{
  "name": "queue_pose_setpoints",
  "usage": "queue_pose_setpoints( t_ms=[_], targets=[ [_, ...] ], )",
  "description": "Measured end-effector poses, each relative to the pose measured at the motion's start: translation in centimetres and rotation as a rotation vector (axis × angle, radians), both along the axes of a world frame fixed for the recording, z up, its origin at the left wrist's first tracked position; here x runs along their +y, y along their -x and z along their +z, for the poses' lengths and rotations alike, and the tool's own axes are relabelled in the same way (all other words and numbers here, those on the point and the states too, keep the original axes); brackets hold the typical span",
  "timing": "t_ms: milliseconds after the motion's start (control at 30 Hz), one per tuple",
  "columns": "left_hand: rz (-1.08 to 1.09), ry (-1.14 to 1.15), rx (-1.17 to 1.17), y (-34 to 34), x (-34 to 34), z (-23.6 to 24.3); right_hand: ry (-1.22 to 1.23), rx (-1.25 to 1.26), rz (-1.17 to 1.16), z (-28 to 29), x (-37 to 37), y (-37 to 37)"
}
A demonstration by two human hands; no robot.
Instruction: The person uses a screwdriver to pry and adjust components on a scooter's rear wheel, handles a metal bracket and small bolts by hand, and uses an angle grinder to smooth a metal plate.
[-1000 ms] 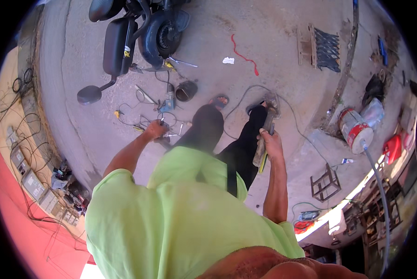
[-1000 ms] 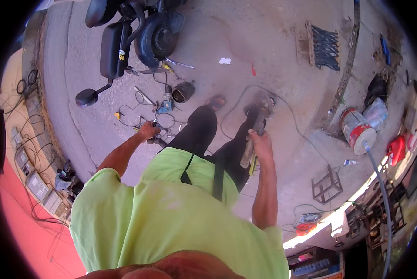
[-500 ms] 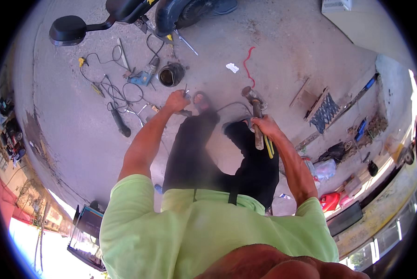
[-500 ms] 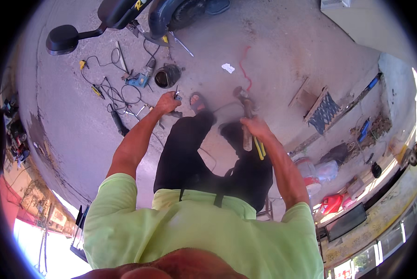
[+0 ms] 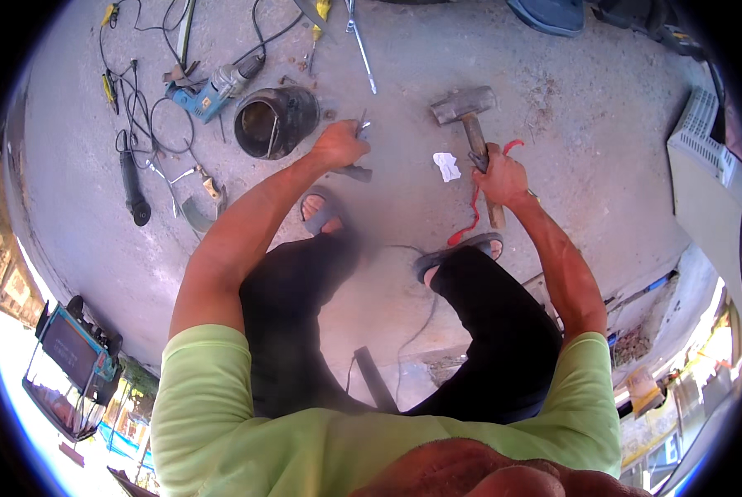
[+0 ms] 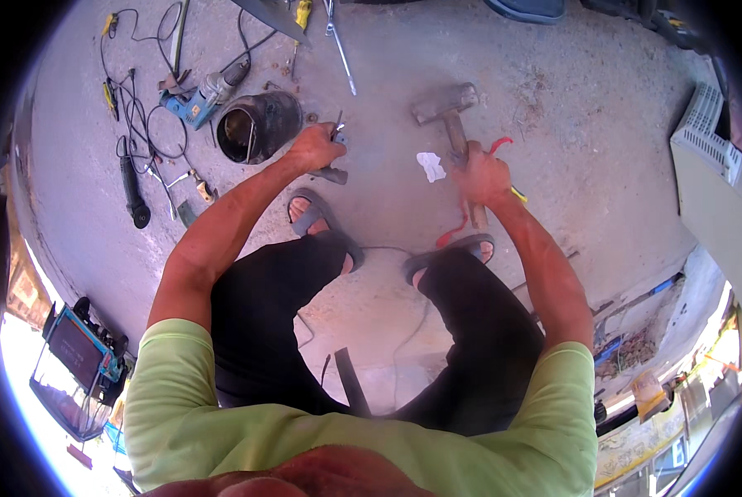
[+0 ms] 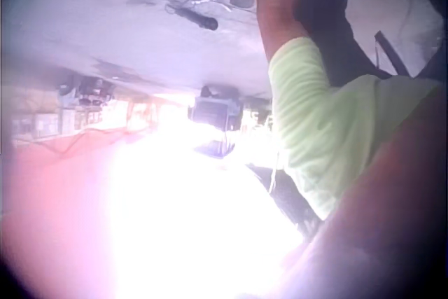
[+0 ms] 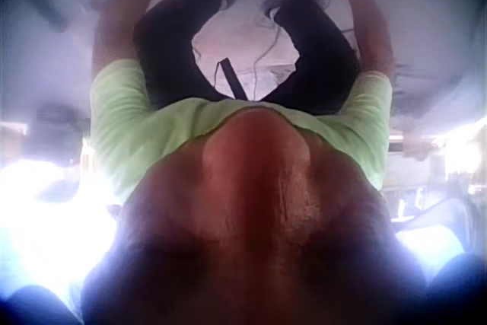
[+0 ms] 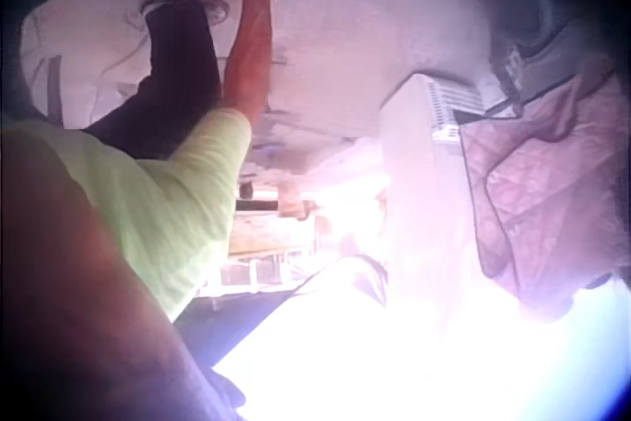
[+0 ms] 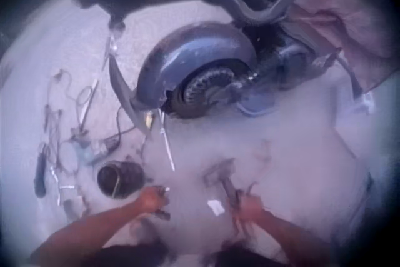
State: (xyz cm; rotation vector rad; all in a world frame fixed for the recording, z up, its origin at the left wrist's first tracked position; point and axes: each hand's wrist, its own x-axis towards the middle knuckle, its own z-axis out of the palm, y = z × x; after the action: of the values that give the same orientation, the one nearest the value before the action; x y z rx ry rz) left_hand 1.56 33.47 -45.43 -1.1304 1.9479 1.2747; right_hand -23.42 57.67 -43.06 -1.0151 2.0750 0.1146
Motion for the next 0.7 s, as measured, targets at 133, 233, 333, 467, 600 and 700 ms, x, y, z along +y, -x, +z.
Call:
queue_pose_setpoints(
  t_ms=[133,233,333,467,600,700],
  targets=[
    [-0.066,0.105,0.053,0.2,1.1,-5.7,0.148,0.068,0.169,-4.8,2.7,0.5],
    [-0.199,0.177,0.114,2.0,1.1,-7.6,0.116,0.060,0.240,-6.9,3.5,1.8],
    [-0.409,0.266,0.094,4.6,0.5,-5.1,0.166,0.128,0.431,-6.0,3.3,3.1],
    [-0.619,0.350,0.098,6.8,-1.0,1.5,-0.194,0.007,0.813,-2.7,-2.9,4.2],
    [-0.445,0.446,0.460,11.0,-1.8,6.3,0.187,-0.096,0.374,-1.7,-5.6,4.7],
    [-0.460,0.626,0.475,12.4,-3.9,4.9,0.353,-0.293,0.236,-3.5,-4.2,5.2]
  ],
)
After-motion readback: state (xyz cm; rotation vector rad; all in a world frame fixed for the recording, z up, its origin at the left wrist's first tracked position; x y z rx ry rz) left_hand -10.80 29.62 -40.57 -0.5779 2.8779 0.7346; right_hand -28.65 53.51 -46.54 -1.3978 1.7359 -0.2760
